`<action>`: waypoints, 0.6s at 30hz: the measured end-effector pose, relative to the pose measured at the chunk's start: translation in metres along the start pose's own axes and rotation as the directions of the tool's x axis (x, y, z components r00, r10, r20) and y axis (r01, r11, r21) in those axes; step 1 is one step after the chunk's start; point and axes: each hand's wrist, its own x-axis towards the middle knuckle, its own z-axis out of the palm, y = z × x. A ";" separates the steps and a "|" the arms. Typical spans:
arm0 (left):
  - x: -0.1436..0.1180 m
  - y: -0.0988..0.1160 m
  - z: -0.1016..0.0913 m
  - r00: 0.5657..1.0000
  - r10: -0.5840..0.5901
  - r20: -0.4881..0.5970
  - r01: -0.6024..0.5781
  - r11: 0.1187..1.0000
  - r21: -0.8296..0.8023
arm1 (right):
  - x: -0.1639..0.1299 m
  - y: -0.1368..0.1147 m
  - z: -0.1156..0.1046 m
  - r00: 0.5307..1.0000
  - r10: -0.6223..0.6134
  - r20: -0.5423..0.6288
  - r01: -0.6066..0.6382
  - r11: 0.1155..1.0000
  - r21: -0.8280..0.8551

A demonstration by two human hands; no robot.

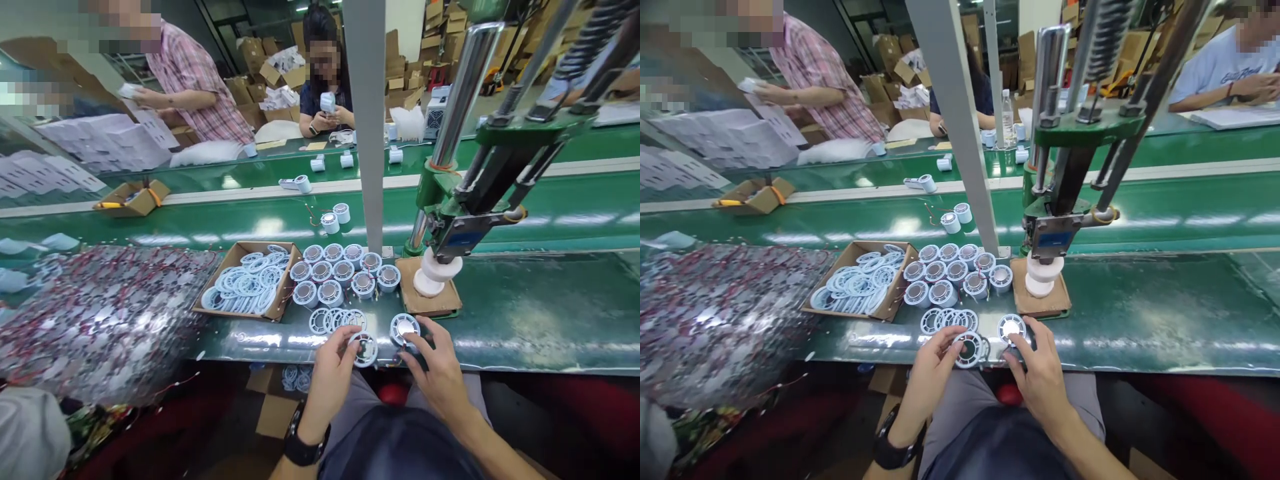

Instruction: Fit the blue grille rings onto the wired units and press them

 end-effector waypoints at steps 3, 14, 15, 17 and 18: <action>0.018 0.002 0.016 0.996 0.088 0.031 -0.091 0.991 0.094 | 0.003 -0.002 0.007 1.000 0.021 -0.017 -0.021 1.000 0.003; 0.038 -0.009 0.071 0.888 0.423 0.180 -0.459 0.836 0.299 | -0.026 0.053 -0.038 0.999 0.030 -0.045 -0.027 0.997 0.071; 0.035 -0.012 0.071 0.879 0.440 0.183 -0.476 0.820 0.318 | -0.029 0.058 -0.041 0.998 0.041 -0.048 -0.037 0.996 0.078; 0.029 -0.019 0.070 0.862 0.467 0.197 -0.507 0.786 0.355 | -0.033 0.064 -0.041 0.996 0.064 -0.059 -0.058 0.993 0.099; 0.027 -0.022 0.069 0.853 0.479 0.208 -0.522 0.768 0.370 | -0.035 0.065 -0.039 0.995 0.076 -0.066 -0.069 0.991 0.112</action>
